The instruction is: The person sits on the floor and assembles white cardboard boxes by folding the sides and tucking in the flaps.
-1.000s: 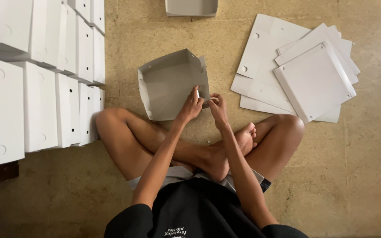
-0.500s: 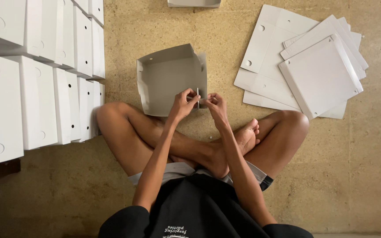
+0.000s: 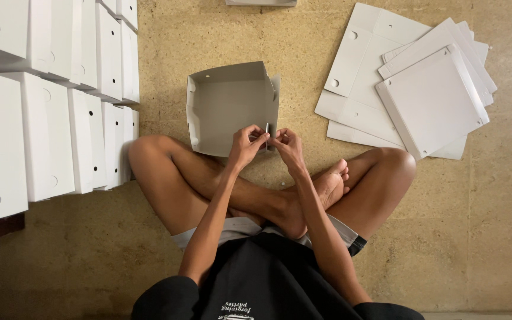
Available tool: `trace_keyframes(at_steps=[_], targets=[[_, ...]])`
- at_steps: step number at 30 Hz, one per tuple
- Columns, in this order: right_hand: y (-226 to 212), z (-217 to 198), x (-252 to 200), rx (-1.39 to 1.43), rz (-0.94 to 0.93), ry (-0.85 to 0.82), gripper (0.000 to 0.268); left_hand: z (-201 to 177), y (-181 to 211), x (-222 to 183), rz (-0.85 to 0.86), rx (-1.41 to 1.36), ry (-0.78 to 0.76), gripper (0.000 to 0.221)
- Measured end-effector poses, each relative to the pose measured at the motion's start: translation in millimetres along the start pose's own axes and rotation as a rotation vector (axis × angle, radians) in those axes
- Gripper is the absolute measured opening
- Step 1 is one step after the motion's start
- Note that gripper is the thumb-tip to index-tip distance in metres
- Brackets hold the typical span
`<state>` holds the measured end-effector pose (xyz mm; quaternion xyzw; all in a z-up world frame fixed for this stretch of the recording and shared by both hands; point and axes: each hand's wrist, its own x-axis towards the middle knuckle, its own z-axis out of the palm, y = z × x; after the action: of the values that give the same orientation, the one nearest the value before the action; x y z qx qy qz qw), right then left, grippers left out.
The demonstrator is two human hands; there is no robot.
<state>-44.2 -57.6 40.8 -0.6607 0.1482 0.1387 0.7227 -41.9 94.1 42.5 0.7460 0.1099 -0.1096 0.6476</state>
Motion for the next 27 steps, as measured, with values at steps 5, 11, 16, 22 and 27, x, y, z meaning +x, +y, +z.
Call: trace_keyframes(at_steps=[5, 11, 16, 22, 27], targets=[[4, -8, -2, 0.054, 0.09, 0.021, 0.019, -6, 24, -17, -0.014, 0.05, -0.045, 0.015], [-9, -3, -9, 0.123, 0.13, -0.007, 0.018, -2, 31, -16, -0.002, 0.111, -0.08, 0.013], [-10, -8, -14, 0.114, 0.116, -0.044, 0.018, -1, 16, -10, 0.026, 0.16, -0.15, 0.015], [-3, -10, -9, 0.086, 0.018, -0.069, 0.02, 12, -14, -3, 0.134, 0.478, -0.137, 0.005], [-9, -13, -9, 0.08, 0.084, -0.099, 0.016, 12, -2, -14, 0.124, 0.382, -0.178, 0.026]])
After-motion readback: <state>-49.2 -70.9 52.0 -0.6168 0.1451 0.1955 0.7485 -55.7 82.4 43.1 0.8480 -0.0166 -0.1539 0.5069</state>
